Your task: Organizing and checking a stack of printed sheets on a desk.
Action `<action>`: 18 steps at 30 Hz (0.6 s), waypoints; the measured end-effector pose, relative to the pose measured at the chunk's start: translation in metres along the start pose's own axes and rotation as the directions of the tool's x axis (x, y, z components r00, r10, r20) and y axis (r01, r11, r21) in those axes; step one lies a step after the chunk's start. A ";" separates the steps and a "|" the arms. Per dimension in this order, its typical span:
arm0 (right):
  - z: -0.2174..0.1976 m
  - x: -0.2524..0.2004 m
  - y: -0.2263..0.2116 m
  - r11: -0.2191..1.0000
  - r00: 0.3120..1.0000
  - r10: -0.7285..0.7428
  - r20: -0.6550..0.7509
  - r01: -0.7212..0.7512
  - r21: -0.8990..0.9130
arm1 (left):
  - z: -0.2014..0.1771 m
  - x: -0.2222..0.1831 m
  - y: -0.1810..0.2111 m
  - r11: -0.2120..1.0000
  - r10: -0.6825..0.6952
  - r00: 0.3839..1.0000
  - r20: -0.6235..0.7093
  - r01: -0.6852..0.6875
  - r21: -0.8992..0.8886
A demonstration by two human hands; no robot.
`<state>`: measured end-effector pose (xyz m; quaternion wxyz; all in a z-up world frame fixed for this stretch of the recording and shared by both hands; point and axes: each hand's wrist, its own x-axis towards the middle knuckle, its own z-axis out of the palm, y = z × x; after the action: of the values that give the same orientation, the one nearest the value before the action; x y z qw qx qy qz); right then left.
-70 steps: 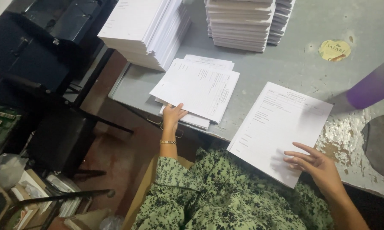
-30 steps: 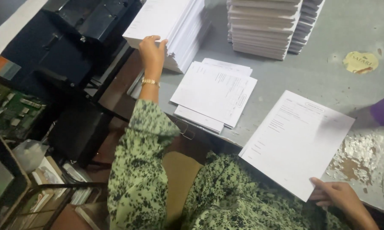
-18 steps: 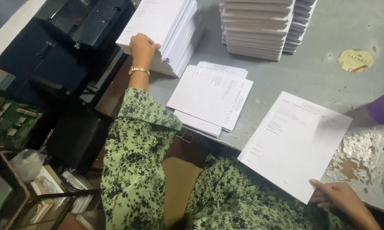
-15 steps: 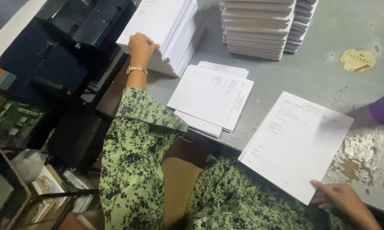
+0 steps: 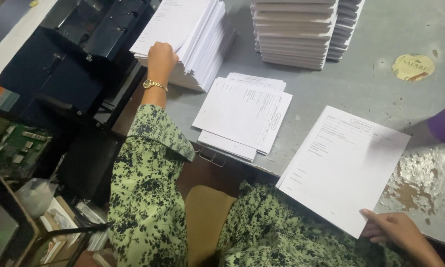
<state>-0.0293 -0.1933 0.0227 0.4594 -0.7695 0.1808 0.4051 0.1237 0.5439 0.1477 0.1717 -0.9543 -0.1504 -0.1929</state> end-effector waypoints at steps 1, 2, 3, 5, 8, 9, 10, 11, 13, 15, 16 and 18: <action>0.000 0.000 0.000 1.000 1.000 0.003 -0.003 -0.003 -0.031 | 0.003 0.000 -0.004 1.000 0.013 1.000 -0.022 -0.013 0.004; 0.000 0.001 0.000 0.998 1.000 0.006 -0.005 -0.006 -0.060 | 0.006 0.001 -0.008 1.000 0.028 0.999 -0.045 -0.027 0.010; 0.001 0.000 0.000 0.998 1.000 0.007 -0.005 -0.007 -0.058 | 0.000 -0.003 -0.010 1.000 0.030 0.999 -0.044 -0.029 0.010; 0.001 0.000 0.000 0.999 1.000 -0.018 0.000 0.018 -0.046 | -0.013 -0.008 -0.010 0.998 0.046 0.999 0.015 -0.045 -0.049; 0.000 -0.002 -0.004 0.999 0.999 0.028 0.017 -0.029 0.037 | -0.026 -0.029 -0.003 0.989 0.134 0.987 -0.090 -0.128 0.068; -0.001 0.002 -0.004 0.999 1.000 0.026 0.017 -0.026 0.043 | -0.051 -0.040 0.012 0.989 0.138 0.986 -0.094 -0.132 0.070; -0.001 0.003 -0.001 0.999 0.999 0.023 0.030 -0.024 0.030 | -0.075 -0.054 0.027 0.996 0.079 0.995 0.054 -0.077 -0.041; -0.002 0.005 0.001 1.000 0.999 0.020 0.044 -0.021 0.017 | -0.099 -0.068 0.041 0.990 0.035 0.978 0.206 -0.006 -0.141; -0.001 0.008 0.003 0.997 0.998 0.050 0.037 -0.052 0.049 | -0.105 -0.079 0.044 0.984 0.071 0.980 0.183 -0.040 -0.171; -0.002 0.004 -0.001 0.995 0.997 0.069 0.028 -0.071 0.070 | -0.103 -0.089 0.043 0.978 0.092 0.984 0.152 -0.060 -0.201; -0.001 -0.002 -0.005 0.996 0.998 0.056 0.032 -0.058 0.062 | -0.099 -0.090 0.040 0.988 0.087 0.987 0.137 -0.068 -0.137; 0.000 -0.008 -0.007 0.998 0.999 0.038 0.034 -0.040 0.056 | -0.081 -0.095 0.029 0.995 0.084 0.990 0.116 -0.076 -0.072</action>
<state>-0.0294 -0.1902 0.0333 0.4760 -0.7458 0.1998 0.4212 0.0249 0.4663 0.1701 0.1376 -0.9746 -0.1155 -0.1339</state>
